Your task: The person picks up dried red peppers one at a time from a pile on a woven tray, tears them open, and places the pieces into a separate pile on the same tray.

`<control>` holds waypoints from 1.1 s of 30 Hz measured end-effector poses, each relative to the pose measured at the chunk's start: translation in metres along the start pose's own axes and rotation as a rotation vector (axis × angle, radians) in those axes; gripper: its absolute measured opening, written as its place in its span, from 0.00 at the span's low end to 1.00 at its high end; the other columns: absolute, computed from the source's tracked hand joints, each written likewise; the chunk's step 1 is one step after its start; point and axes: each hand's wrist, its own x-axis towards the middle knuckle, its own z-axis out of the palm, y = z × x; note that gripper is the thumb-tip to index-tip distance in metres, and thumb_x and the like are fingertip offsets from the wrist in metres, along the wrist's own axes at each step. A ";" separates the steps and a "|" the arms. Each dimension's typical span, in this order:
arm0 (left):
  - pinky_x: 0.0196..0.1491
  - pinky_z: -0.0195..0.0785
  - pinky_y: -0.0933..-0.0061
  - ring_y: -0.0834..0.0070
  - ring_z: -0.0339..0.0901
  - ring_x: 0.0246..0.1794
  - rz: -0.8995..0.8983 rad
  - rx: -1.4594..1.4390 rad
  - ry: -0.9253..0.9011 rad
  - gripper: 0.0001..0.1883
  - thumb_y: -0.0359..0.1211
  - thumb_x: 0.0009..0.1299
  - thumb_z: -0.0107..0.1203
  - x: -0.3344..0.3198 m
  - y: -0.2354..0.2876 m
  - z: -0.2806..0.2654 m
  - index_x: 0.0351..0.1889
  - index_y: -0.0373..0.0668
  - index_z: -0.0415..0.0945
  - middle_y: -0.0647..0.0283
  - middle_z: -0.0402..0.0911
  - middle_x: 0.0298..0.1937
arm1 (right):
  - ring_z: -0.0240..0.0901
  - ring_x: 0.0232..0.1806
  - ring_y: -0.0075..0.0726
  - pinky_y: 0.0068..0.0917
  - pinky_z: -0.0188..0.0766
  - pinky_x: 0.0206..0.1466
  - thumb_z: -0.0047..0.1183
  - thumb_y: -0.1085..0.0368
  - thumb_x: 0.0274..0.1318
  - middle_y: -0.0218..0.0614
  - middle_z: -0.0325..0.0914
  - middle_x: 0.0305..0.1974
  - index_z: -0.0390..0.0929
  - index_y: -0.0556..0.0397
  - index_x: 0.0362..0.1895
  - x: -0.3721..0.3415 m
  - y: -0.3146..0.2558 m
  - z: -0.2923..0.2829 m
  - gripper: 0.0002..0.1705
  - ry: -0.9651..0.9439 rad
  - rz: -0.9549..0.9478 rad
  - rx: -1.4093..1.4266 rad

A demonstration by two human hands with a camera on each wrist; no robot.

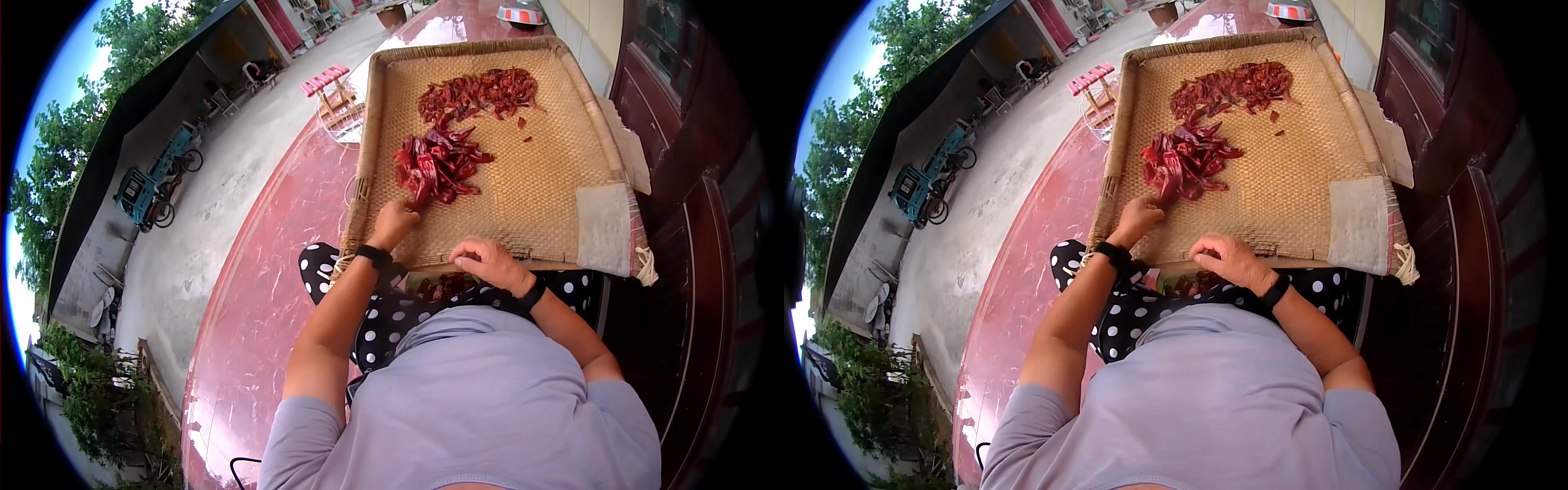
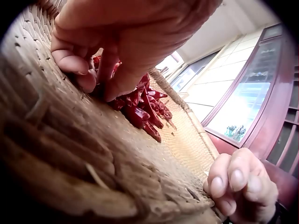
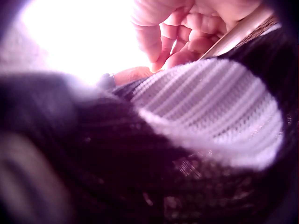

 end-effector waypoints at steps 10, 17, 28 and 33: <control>0.40 0.71 0.68 0.67 0.80 0.34 0.344 0.018 -0.406 0.10 0.29 0.63 0.59 -0.053 0.047 -0.025 0.42 0.37 0.81 0.55 0.84 0.33 | 0.77 0.35 0.25 0.23 0.75 0.40 0.53 0.67 0.65 0.39 0.75 0.49 0.69 0.58 0.61 0.007 0.006 0.004 0.22 0.370 0.142 0.367; 0.35 0.69 0.67 0.68 0.78 0.29 0.466 0.139 -0.467 0.08 0.29 0.62 0.59 -0.079 0.073 -0.039 0.38 0.38 0.79 0.57 0.80 0.28 | 0.74 0.33 0.22 0.21 0.73 0.40 0.50 0.63 0.69 0.31 0.76 0.37 0.74 0.61 0.54 0.002 0.014 -0.004 0.16 0.161 0.147 0.419; 0.36 0.72 0.59 0.55 0.80 0.32 0.516 0.774 -0.531 0.09 0.37 0.62 0.58 -0.117 0.052 -0.044 0.35 0.43 0.81 0.55 0.80 0.29 | 0.73 0.36 0.19 0.20 0.73 0.44 0.49 0.67 0.67 0.27 0.76 0.34 0.76 0.56 0.47 0.002 0.007 -0.007 0.09 0.081 0.134 0.278; 0.39 0.73 0.58 0.55 0.80 0.37 0.303 0.400 -0.663 0.08 0.33 0.64 0.56 -0.112 0.079 -0.056 0.39 0.43 0.80 0.57 0.80 0.30 | 0.75 0.34 0.22 0.21 0.73 0.40 0.51 0.67 0.63 0.30 0.76 0.34 0.77 0.58 0.45 0.002 0.008 -0.006 0.09 0.118 0.112 0.315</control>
